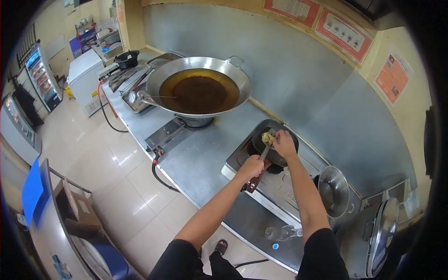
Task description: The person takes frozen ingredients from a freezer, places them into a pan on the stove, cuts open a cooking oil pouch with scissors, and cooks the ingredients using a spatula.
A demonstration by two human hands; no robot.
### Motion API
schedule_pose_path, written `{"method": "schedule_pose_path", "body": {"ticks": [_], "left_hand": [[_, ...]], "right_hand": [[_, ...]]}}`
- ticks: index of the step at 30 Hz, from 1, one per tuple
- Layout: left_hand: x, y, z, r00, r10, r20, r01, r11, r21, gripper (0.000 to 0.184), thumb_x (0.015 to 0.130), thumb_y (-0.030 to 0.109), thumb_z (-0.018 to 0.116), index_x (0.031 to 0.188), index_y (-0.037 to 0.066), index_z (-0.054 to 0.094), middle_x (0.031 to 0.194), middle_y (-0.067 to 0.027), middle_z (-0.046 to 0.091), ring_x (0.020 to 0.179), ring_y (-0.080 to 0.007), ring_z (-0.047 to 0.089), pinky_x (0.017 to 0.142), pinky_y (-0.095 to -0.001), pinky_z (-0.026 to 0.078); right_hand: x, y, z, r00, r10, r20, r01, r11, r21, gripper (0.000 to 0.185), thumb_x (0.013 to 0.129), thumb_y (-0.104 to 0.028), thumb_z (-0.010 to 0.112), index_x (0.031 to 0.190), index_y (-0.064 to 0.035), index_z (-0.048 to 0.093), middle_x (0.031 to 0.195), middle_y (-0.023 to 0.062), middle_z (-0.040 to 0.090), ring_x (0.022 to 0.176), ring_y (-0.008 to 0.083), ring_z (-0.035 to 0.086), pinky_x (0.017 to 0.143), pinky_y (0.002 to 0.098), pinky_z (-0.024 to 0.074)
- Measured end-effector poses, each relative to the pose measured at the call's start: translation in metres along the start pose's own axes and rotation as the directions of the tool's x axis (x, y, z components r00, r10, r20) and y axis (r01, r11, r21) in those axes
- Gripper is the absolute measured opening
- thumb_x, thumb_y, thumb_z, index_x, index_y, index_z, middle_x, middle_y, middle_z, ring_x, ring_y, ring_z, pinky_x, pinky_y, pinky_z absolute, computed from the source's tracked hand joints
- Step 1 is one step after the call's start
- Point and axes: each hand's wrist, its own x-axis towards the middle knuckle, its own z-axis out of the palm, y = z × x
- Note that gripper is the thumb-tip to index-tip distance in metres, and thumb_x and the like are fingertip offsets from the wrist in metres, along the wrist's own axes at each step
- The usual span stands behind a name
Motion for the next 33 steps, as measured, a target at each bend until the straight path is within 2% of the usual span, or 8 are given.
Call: {"method": "schedule_pose_path", "body": {"ticks": [3, 6, 13, 20, 25, 28, 31, 33], "left_hand": [[0.014, -0.014, 0.008, 0.993, 0.109, -0.044, -0.093, 0.958, 0.270, 0.030, 0.092, 0.024, 0.047, 0.092, -0.004, 0.059, 0.091, -0.0258, 0.065, 0.083, -0.0408, 0.065, 0.071, -0.0449, 0.051], [0.004, -0.008, 0.013, 0.991, 0.134, -0.028, -0.113, 0.917, 0.382, 0.035, 0.089, 0.024, 0.049, 0.104, -0.007, 0.057, 0.106, -0.0335, 0.061, 0.107, -0.0490, 0.057, 0.091, -0.0482, 0.045], [0.007, -0.017, 0.027, 0.988, 0.098, -0.119, -0.060, 0.955, 0.292, 0.040, 0.089, 0.024, 0.052, 0.116, -0.005, 0.044, 0.113, -0.0363, 0.059, 0.112, -0.0490, 0.056, 0.094, -0.0489, 0.043], [0.001, -0.016, 0.036, 0.965, 0.192, -0.177, -0.124, 0.933, 0.337, 0.041, 0.087, 0.015, 0.054, 0.120, -0.002, 0.036, 0.115, -0.0353, 0.058, 0.114, -0.0490, 0.054, 0.098, -0.0498, 0.041], [0.016, -0.035, 0.038, 0.941, 0.281, -0.188, -0.201, 0.912, 0.357, 0.043, 0.084, 0.009, 0.053, 0.121, 0.001, 0.032, 0.112, -0.0365, 0.058, 0.113, -0.0498, 0.055, 0.098, -0.0514, 0.041], [0.001, -0.022, 0.037, 0.945, 0.262, -0.196, -0.176, 0.911, 0.372, 0.041, 0.084, 0.009, 0.053, 0.118, 0.002, 0.031, 0.109, -0.0363, 0.059, 0.109, -0.0509, 0.056, 0.096, -0.0524, 0.042], [-0.002, -0.020, 0.040, 0.936, 0.259, -0.237, -0.133, 0.887, 0.442, 0.033, 0.090, 0.015, 0.055, 0.109, 0.002, 0.032, 0.101, -0.0333, 0.061, 0.101, -0.0489, 0.060, 0.086, -0.0496, 0.045], [-0.003, -0.025, 0.042, 0.931, 0.288, -0.224, -0.164, 0.879, 0.448, 0.032, 0.090, 0.015, 0.055, 0.108, 0.003, 0.031, 0.098, -0.0335, 0.060, 0.098, -0.0508, 0.060, 0.085, -0.0515, 0.044]], "right_hand": [[-0.012, -0.028, -0.055, 0.989, -0.066, -0.129, 0.082, 0.988, 0.129, 0.025, 0.081, -0.015, 0.067, 0.099, -0.0035, 0.055, 0.102, 0.0196, 0.058, 0.096, 0.0412, 0.058, 0.083, 0.0470, 0.0474], [-0.037, -0.067, -0.119, 0.983, -0.111, -0.144, 0.135, 0.977, 0.166, 0.024, 0.081, -0.012, 0.065, 0.103, -0.0035, 0.057, 0.104, 0.0190, 0.058, 0.101, 0.0396, 0.057, 0.087, 0.0430, 0.0466], [-0.122, -0.119, -0.208, 0.978, -0.188, -0.085, 0.197, 0.974, 0.115, 0.024, 0.081, -0.010, 0.066, 0.103, -0.0049, 0.058, 0.112, 0.0161, 0.055, 0.107, 0.0371, 0.056, 0.092, 0.0408, 0.0459], [-0.134, -0.101, -0.215, 0.997, -0.076, 0.029, 0.070, 0.986, 0.154, 0.021, 0.082, -0.012, 0.065, 0.101, -0.0060, 0.061, 0.104, 0.0163, 0.060, 0.100, 0.0353, 0.060, 0.088, 0.0408, 0.0477], [-0.088, -0.062, -0.141, 0.988, -0.033, 0.152, 0.012, 0.991, 0.136, 0.021, 0.081, -0.014, 0.065, 0.103, -0.0127, 0.064, 0.097, 0.0147, 0.062, 0.094, 0.0329, 0.063, 0.082, 0.0436, 0.0492], [-0.045, -0.058, -0.088, 0.987, -0.078, 0.138, 0.092, 0.991, -0.095, 0.026, 0.081, -0.016, 0.067, 0.106, -0.0133, 0.064, 0.100, 0.0124, 0.063, 0.095, 0.0314, 0.063, 0.081, 0.0424, 0.0500], [-0.011, -0.056, -0.033, 0.979, -0.073, 0.191, 0.122, 0.959, -0.257, 0.026, 0.082, -0.022, 0.067, 0.108, -0.0205, 0.065, 0.106, 0.0110, 0.061, 0.103, 0.0304, 0.062, 0.086, 0.0481, 0.0479], [0.000, -0.052, -0.001, 0.970, -0.087, 0.225, 0.150, 0.949, -0.276, 0.030, 0.082, -0.024, 0.066, 0.112, -0.0227, 0.063, 0.110, 0.0093, 0.061, 0.106, 0.0295, 0.062, 0.088, 0.0488, 0.0472]]}}
